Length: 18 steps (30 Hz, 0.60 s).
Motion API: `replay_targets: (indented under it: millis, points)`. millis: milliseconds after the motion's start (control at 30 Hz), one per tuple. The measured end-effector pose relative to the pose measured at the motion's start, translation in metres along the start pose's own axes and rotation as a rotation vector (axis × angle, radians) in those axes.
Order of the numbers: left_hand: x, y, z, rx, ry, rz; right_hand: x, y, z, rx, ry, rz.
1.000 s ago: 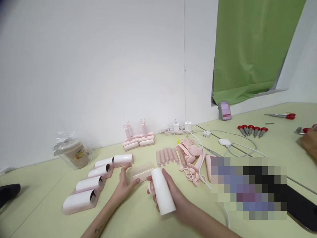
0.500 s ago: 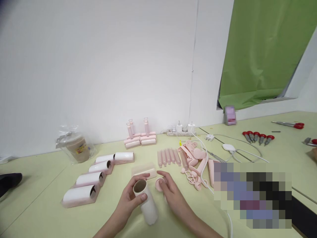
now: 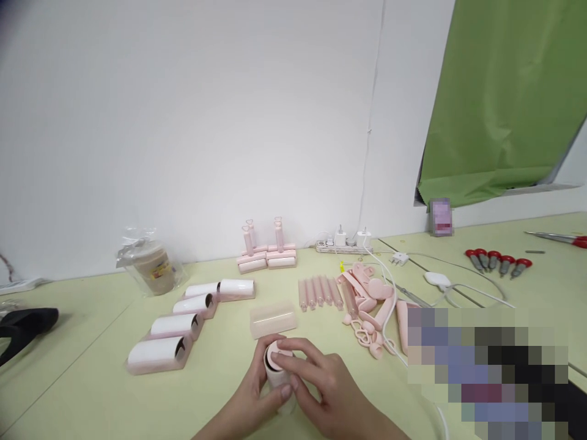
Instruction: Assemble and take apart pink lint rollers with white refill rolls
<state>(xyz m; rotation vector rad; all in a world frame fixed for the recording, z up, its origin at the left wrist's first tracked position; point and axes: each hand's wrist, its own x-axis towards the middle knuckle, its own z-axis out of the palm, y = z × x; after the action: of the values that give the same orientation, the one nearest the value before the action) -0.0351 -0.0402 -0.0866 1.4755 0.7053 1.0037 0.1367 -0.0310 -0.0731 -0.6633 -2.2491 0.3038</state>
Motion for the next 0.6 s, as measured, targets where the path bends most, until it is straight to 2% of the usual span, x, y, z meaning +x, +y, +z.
replay_targets:
  millis: [100, 200, 267, 300, 367, 433, 500, 533, 600]
  points:
    - [-0.001, 0.002, 0.001, -0.122, -0.034, 0.008, 0.000, -0.001, 0.000, -0.027, -0.018, -0.062]
    - [0.001, -0.001, 0.006, -0.160, 0.088, -0.040, 0.000, -0.005, 0.001, -0.036, 0.001, -0.107]
    - [0.002, -0.004, 0.009, -0.141, 0.158, -0.034, -0.001, -0.008, 0.001, 0.039, 0.001, -0.062]
    - [0.003, -0.005, 0.010, -0.147, 0.170, -0.020, -0.001, -0.010, 0.002, 0.107, -0.003, -0.010]
    - [0.005, -0.006, 0.012, -0.191, 0.181, -0.013, 0.001, -0.010, 0.002, 0.313, 0.000, 0.191]
    - [0.009, -0.002, 0.014, -0.285, 0.223, -0.043, 0.005, -0.006, 0.002, 0.601, 0.110, 0.451]
    - [0.016, 0.006, 0.016, -0.482, 0.293, -0.113, 0.010, -0.001, 0.000, 0.904, 0.262, 0.656]
    - [0.022, 0.011, 0.016, -0.615, 0.329, -0.154, 0.013, 0.003, -0.002, 1.028, 0.321, 0.701]
    - [0.035, 0.020, 0.017, -0.878, 0.387, -0.216, 0.016, 0.007, -0.008, 1.152, 0.375, 0.697]
